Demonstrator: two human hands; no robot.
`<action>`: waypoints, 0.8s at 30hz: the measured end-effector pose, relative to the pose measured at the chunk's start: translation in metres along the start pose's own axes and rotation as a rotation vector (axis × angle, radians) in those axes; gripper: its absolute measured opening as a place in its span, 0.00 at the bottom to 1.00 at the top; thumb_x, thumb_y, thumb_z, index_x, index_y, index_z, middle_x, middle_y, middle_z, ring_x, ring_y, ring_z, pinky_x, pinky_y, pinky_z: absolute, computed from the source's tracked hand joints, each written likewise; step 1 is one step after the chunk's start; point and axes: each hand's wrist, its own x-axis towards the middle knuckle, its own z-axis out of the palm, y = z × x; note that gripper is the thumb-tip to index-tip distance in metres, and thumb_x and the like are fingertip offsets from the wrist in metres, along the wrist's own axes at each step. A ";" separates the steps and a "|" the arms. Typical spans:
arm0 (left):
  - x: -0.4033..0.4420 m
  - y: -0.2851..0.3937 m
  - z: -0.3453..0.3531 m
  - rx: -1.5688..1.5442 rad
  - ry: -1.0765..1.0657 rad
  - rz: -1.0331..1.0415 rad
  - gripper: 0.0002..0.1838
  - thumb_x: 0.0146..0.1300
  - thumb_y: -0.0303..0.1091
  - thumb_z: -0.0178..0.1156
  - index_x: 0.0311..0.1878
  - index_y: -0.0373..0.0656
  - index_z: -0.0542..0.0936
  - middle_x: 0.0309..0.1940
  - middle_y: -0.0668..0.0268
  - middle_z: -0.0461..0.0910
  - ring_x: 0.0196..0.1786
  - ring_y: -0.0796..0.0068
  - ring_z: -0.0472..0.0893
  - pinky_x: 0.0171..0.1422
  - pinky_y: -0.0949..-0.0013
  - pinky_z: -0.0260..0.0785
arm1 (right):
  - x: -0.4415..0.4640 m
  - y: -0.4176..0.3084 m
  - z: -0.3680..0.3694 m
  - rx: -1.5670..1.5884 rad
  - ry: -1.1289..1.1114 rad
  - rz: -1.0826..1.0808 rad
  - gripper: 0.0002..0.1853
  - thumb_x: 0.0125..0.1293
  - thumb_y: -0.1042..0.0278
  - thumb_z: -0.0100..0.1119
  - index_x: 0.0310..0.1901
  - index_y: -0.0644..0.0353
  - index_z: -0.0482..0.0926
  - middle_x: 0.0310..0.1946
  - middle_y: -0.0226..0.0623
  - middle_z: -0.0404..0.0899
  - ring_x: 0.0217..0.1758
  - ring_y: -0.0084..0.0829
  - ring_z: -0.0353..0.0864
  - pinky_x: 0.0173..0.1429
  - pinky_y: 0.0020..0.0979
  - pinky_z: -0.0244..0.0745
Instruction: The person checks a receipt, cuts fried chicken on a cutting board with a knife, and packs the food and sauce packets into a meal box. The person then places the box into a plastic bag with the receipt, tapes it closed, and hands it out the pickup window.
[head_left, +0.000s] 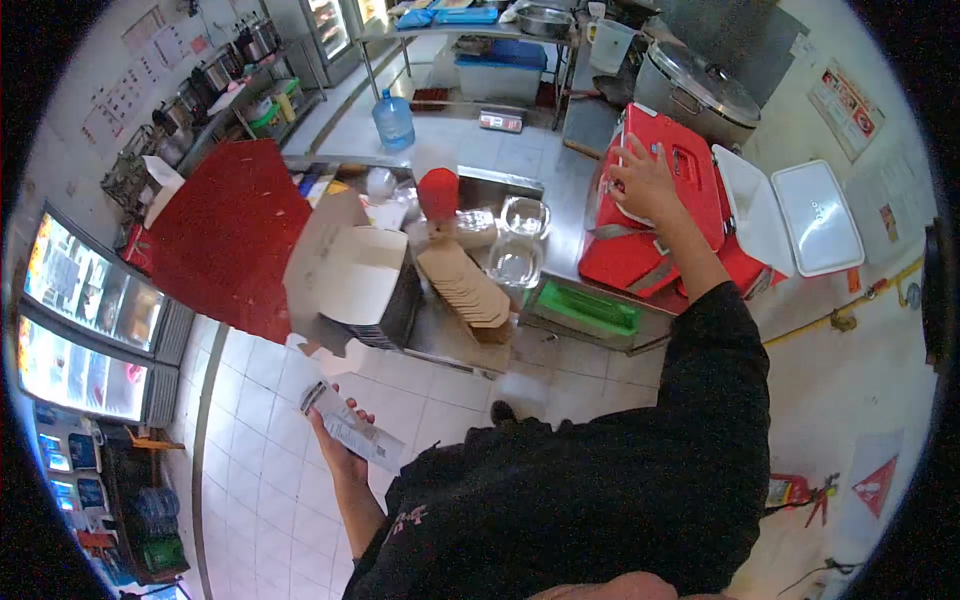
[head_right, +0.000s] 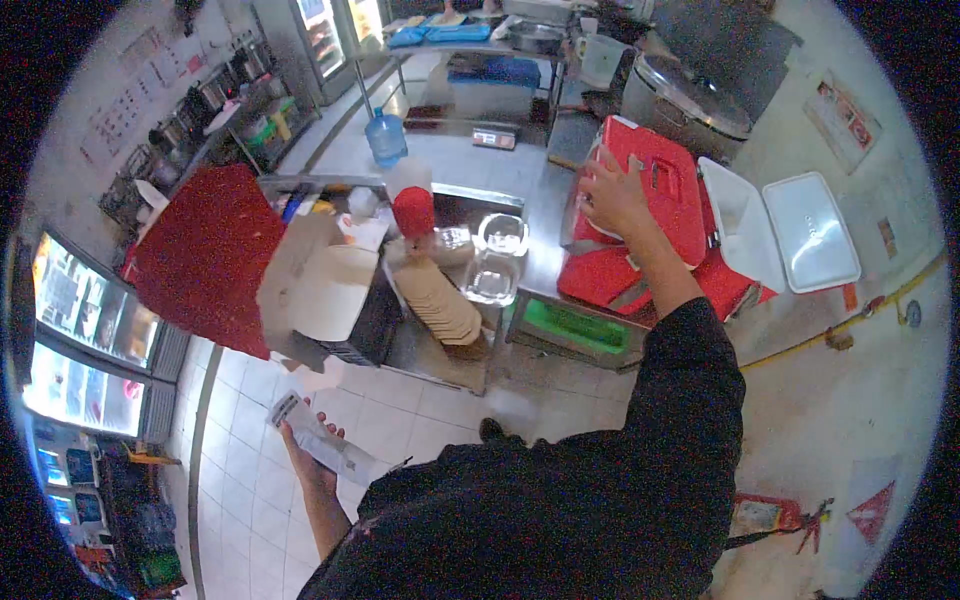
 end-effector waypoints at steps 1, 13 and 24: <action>0.003 -0.005 0.017 0.003 0.001 -0.003 0.40 0.72 0.69 0.47 0.72 0.45 0.68 0.40 0.63 0.77 0.35 0.69 0.78 0.46 0.58 0.75 | 0.004 0.002 -0.008 -0.014 -0.052 -0.039 0.16 0.62 0.50 0.64 0.48 0.46 0.85 0.69 0.36 0.71 0.82 0.45 0.54 0.73 0.73 0.55; 0.036 -0.027 0.089 0.044 0.001 -0.001 0.38 0.72 0.69 0.48 0.72 0.49 0.68 0.39 0.64 0.78 0.33 0.69 0.79 0.47 0.58 0.77 | -0.097 0.195 -0.137 -0.114 0.027 0.926 0.21 0.68 0.62 0.59 0.62 0.53 0.76 0.56 0.44 0.83 0.57 0.50 0.83 0.64 0.44 0.75; 0.020 -0.025 0.093 0.147 0.053 0.003 0.38 0.72 0.68 0.49 0.71 0.48 0.67 0.38 0.65 0.77 0.34 0.68 0.78 0.48 0.59 0.75 | 0.014 0.123 0.059 0.248 -0.331 0.452 0.28 0.59 0.54 0.71 0.59 0.53 0.76 0.54 0.49 0.82 0.58 0.48 0.82 0.62 0.49 0.75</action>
